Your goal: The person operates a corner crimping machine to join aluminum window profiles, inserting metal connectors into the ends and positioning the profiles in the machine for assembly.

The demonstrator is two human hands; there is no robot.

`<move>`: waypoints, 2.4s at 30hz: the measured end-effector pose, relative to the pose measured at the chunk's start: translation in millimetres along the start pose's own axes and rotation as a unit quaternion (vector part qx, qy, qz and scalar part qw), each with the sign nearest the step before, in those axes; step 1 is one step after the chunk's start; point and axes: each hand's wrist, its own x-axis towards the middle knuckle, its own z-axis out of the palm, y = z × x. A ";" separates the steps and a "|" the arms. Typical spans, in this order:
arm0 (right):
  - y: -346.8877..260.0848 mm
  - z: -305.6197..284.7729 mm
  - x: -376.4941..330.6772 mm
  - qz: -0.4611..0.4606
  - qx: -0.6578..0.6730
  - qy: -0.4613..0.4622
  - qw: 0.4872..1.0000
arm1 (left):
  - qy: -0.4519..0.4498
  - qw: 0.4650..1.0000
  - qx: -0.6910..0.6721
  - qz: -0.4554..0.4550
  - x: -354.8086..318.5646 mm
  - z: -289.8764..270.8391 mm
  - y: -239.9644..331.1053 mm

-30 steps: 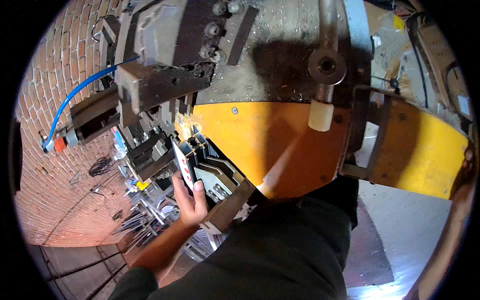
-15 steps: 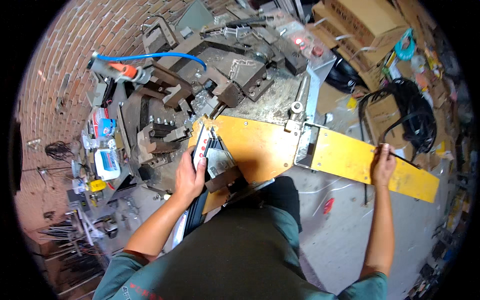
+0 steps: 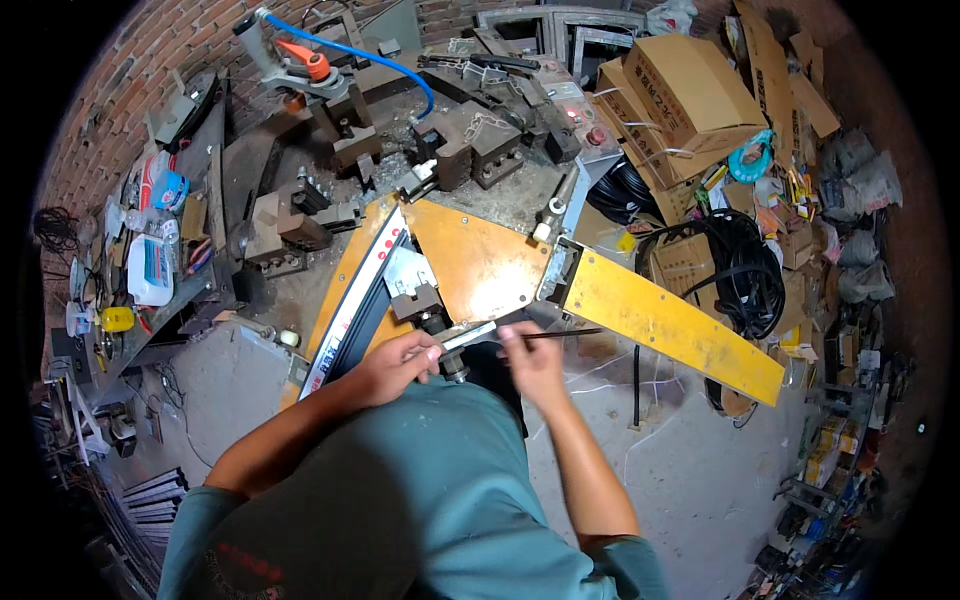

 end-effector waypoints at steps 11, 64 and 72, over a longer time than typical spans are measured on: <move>-32.0 71.4 -2.8 -0.014 -0.055 -0.086 0.995 | -0.059 0.929 -0.330 -0.155 27.5 -4.1 -58.3; -69.2 36.8 109.5 -0.227 -0.429 -0.423 0.765 | -0.055 0.981 -0.155 -0.102 50.0 -13.1 -72.4; -48.8 28.8 115.8 -0.287 -0.362 -0.411 0.786 | -0.037 0.971 -0.226 -0.062 49.7 -3.3 -84.4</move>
